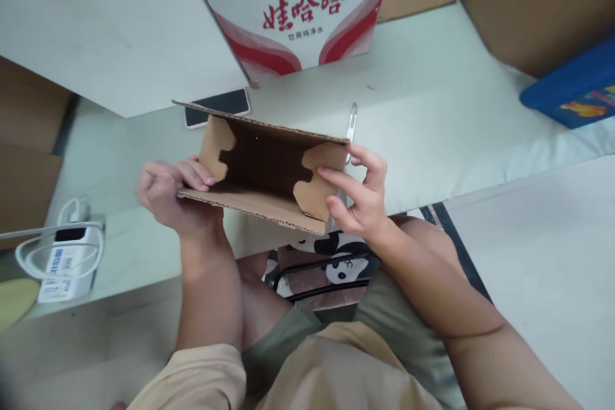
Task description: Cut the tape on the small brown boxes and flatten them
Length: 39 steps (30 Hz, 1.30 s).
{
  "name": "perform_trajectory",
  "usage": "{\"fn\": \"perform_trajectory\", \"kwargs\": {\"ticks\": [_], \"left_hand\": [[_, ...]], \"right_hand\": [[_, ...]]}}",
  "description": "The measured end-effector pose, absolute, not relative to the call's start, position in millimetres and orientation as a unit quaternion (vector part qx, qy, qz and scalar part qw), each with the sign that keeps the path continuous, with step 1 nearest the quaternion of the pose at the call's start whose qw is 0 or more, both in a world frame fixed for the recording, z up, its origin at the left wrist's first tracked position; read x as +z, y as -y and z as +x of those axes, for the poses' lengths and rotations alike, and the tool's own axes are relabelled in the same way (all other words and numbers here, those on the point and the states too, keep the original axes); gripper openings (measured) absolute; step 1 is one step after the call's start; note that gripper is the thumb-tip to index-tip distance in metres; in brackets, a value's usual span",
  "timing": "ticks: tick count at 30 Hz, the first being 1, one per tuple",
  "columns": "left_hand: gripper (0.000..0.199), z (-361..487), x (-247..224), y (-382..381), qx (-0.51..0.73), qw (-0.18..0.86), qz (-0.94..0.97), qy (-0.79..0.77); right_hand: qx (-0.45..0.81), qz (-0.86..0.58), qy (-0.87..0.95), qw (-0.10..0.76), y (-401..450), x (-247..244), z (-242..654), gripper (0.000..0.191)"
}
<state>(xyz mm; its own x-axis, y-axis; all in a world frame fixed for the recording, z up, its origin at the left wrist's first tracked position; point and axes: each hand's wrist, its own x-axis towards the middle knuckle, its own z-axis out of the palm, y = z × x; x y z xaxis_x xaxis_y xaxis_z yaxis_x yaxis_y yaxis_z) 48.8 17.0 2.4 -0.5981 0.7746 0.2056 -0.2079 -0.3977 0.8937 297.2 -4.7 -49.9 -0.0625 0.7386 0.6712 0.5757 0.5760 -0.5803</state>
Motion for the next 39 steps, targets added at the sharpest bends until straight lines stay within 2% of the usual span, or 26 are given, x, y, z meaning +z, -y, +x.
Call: {"fn": "perform_trajectory", "kwargs": {"ticks": [6, 10, 11, 15, 20, 25, 28, 31, 34, 39], "left_hand": [[0.045, 52.1, 0.9, -18.3, 0.761, 0.296, 0.354, -0.456], [0.056, 44.0, -13.4, -23.7, 0.754, 0.256, 0.432, -0.425], [0.057, 41.3, -18.1, -25.1, 0.744, 0.237, 0.455, -0.427], [0.052, 32.2, -35.4, -27.8, 0.672, 0.189, 0.543, -0.466], [0.057, 26.0, -44.0, -29.3, 0.607, 0.142, 0.594, -0.509], [0.044, 21.1, -42.4, -32.1, 0.527, 0.116, 0.646, -0.54], [0.04, 20.9, -42.0, -32.7, 0.525, 0.109, 0.65, -0.538], [0.038, 22.1, -41.8, -31.8, 0.533, 0.097, 0.647, -0.537], [0.036, 22.7, -41.5, -30.3, 0.548, 0.099, 0.634, -0.537], [0.033, 18.0, -41.8, -32.1, 0.593, 0.147, 0.577, -0.542]], "right_hand": [[0.162, -0.413, 0.727, 0.524, -1.7, -50.0, 295.6, 0.034], [0.196, -0.374, 0.709, 0.565, -7.4, -56.0, 298.7, 0.056], [0.195, -0.375, 0.713, 0.559, -8.5, -56.6, 299.9, 0.057], [0.168, -0.401, 0.722, 0.539, -10.2, -56.0, 303.7, 0.037], [0.168, -0.419, 0.718, 0.529, -9.7, -58.3, 303.7, 0.046], [0.159, -0.405, 0.723, 0.537, -11.0, -58.6, 302.8, 0.045], [0.156, -0.413, 0.724, 0.53, -9.7, -56.5, 301.6, 0.043], [0.18, -0.442, 0.707, 0.522, -8.9, -55.4, 303.5, 0.053], [0.237, -0.492, 0.65, 0.529, -14.0, -57.5, 311.6, 0.064], [0.358, -0.573, 0.547, 0.495, -29.9, -69.1, 323.5, 0.059]]}}
